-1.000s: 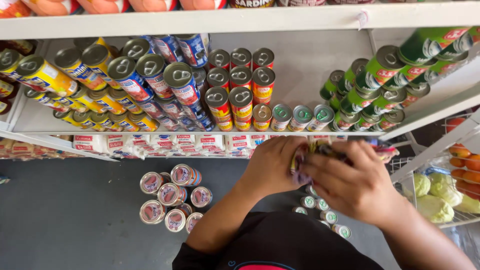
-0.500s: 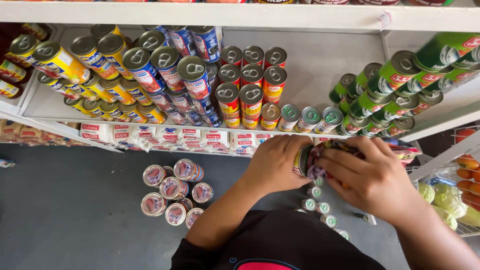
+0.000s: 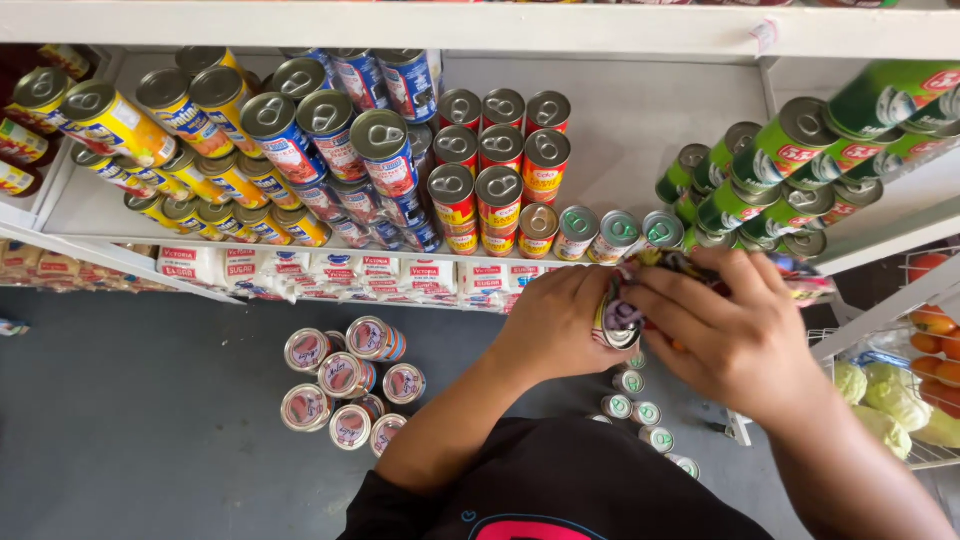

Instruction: Wiping and cleaning individual canned goods with a cloth.

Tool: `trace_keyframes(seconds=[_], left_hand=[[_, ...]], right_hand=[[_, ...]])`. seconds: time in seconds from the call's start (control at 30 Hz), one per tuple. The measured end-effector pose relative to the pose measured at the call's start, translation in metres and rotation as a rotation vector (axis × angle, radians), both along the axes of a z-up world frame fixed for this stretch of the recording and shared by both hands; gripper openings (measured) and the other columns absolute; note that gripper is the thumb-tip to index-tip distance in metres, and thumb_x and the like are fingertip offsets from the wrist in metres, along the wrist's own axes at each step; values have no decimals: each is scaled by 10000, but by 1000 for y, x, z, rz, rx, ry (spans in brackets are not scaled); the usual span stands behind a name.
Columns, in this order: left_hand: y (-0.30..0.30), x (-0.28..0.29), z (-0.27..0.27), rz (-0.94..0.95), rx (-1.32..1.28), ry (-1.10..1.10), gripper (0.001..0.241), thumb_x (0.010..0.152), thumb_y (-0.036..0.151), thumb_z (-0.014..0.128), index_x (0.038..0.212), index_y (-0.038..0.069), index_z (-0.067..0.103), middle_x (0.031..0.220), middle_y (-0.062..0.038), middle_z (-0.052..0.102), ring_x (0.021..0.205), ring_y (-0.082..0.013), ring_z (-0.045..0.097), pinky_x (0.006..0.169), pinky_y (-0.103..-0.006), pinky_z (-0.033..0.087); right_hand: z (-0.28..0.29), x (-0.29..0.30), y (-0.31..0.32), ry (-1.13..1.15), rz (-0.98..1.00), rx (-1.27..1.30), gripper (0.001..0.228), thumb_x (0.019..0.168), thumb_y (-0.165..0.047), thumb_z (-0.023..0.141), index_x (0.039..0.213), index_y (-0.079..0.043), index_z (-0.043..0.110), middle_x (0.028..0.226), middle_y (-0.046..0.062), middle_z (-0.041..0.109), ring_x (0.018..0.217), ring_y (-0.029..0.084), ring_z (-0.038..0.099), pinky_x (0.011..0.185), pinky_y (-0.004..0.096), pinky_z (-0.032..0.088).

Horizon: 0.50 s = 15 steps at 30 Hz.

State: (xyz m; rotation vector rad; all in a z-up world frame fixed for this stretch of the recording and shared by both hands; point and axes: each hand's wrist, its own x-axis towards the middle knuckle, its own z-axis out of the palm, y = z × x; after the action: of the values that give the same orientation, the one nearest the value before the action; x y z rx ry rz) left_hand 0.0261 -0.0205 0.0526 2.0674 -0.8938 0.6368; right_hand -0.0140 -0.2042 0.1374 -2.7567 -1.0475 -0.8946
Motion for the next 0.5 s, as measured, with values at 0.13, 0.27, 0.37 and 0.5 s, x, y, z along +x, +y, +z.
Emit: trace_keyframes(seconds=[0.13,0.27,0.37,0.5], left_hand=[[5,3,5,-76,-68,61,473,747,206,794,1133,55,566,941,-103,678,798,-307,682,703,-399,513],[1,7,-4,-41,-6,36,602,651,225,870,1148,39,587,975,-108,701,824,-305,705,737,-399,536],[-5,9,-16,-46,-48,37,632,650,249,876,1160,4,594,1026,-136,705,863,-322,719,759,-409,563],[6,13,-8,-62,-21,94,672,619,174,841,1213,93,538,998,-100,700,865,-310,701,772,-412,523]], right_hand=[[-8,-4,-6,68,157,101,332,734,-107,793,1066,-102,780,1154,22,740,1007,322,620,895,426,508],[-6,5,-11,151,80,89,355,704,-120,799,1058,-123,780,1144,0,741,1012,303,614,888,415,520],[-7,4,0,79,49,120,328,731,-105,795,1058,-102,778,1172,7,742,1013,306,608,889,424,518],[-11,0,-3,162,179,168,346,711,-83,782,1056,-107,773,1163,0,738,1011,310,612,910,425,517]])
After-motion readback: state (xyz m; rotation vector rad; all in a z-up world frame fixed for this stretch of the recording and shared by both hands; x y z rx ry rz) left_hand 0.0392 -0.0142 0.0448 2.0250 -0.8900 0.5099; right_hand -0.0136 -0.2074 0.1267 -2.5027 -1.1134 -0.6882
